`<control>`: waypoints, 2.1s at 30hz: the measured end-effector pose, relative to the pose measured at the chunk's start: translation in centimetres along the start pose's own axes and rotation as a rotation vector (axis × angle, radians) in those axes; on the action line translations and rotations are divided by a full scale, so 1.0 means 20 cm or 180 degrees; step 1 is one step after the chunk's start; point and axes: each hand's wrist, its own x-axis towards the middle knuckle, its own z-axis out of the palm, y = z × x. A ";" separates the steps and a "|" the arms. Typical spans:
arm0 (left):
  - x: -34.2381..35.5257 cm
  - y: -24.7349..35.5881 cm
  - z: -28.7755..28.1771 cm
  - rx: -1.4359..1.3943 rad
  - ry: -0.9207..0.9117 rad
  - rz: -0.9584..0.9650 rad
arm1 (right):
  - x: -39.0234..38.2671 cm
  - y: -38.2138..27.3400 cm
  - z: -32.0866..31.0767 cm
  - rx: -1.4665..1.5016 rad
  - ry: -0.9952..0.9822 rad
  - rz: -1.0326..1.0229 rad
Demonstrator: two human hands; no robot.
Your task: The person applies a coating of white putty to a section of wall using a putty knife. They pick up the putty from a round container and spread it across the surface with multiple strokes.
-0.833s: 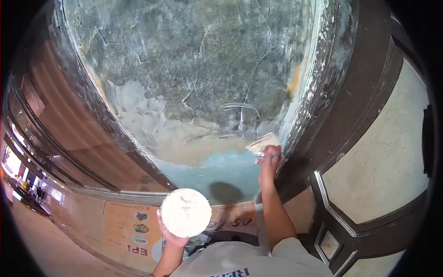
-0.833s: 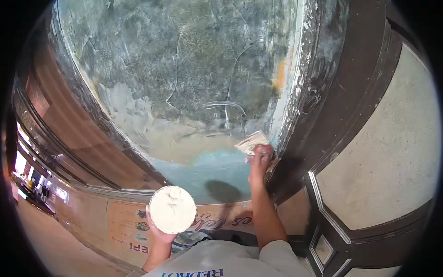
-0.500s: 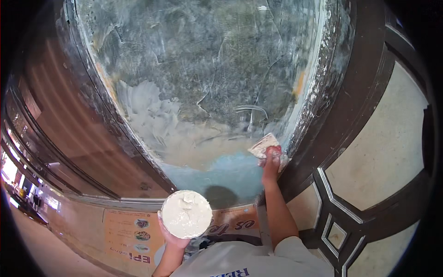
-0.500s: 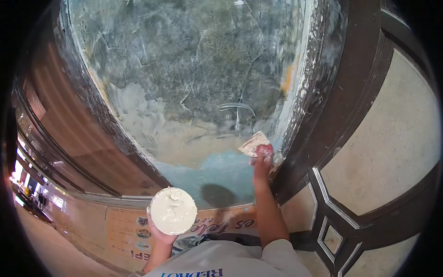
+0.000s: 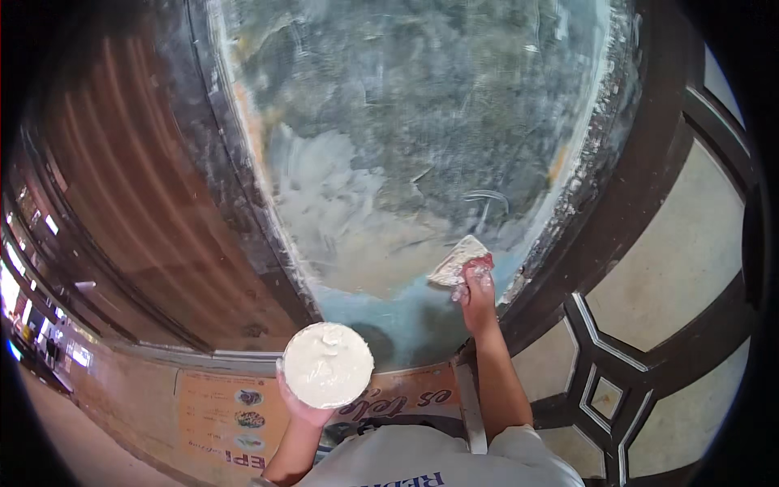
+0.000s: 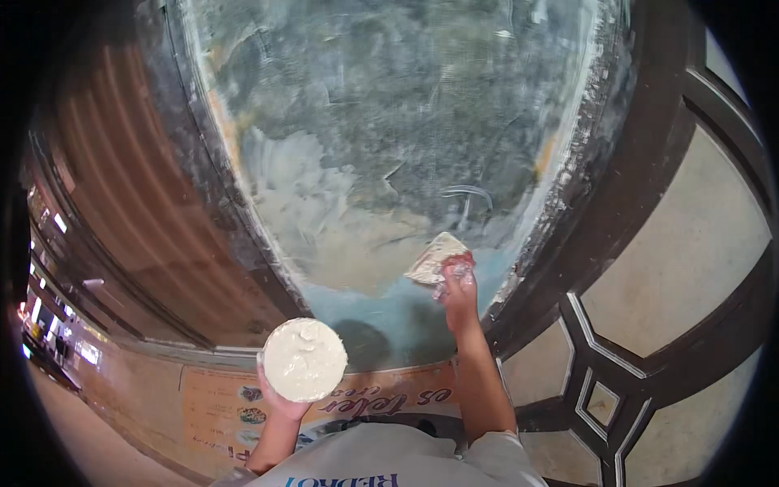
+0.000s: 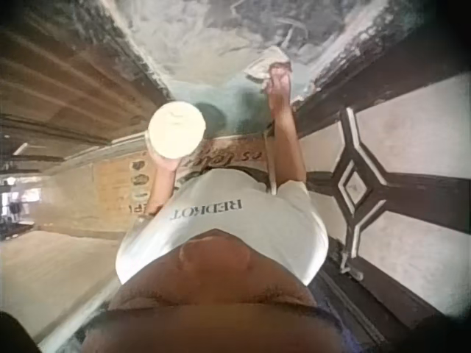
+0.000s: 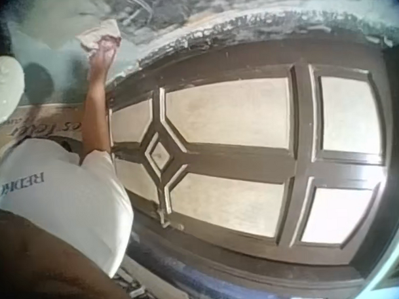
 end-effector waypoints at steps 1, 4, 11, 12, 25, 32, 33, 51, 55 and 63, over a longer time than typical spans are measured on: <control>0.01 0.03 0.00 0.0048 -0.0122 -0.0051 | -0.04 -0.05 0.12 -0.0506 -0.0581 -0.0099; 0.04 0.08 0.06 0.0121 -0.0070 0.0048 | -0.18 -0.23 0.45 -0.1347 -0.0941 0.0177; 0.07 0.22 0.11 0.0161 -0.0339 0.0153 | -0.30 -0.33 0.73 -0.2243 -0.1967 -0.0443; 0.08 0.24 0.12 0.0140 -0.0358 0.0158 | -0.30 -0.37 0.77 -0.2796 -0.2021 -0.0595; 0.08 0.43 0.16 0.0224 -0.0320 0.0412 | -0.45 -0.49 1.14 -0.4556 -0.3251 -0.2175; 0.11 0.47 0.18 0.0390 -0.0277 0.0333 | -0.36 -0.53 1.29 -0.4814 -0.3245 -0.1788; 0.12 0.47 0.18 0.0390 -0.0309 0.0309 | -0.34 -0.53 1.32 -0.4818 -0.3244 -0.1789; 0.10 0.36 0.23 0.0377 -0.0313 0.0159 | -0.09 -0.43 1.34 -0.5064 -0.2985 -0.0746; 0.11 0.33 0.22 0.0250 -0.0445 0.0060 | -0.08 -0.43 1.30 -0.5225 -0.3072 -0.0857; 0.12 0.34 0.15 0.0314 -0.0493 0.0196 | -0.29 -0.36 1.02 -0.4875 -0.2603 -0.1264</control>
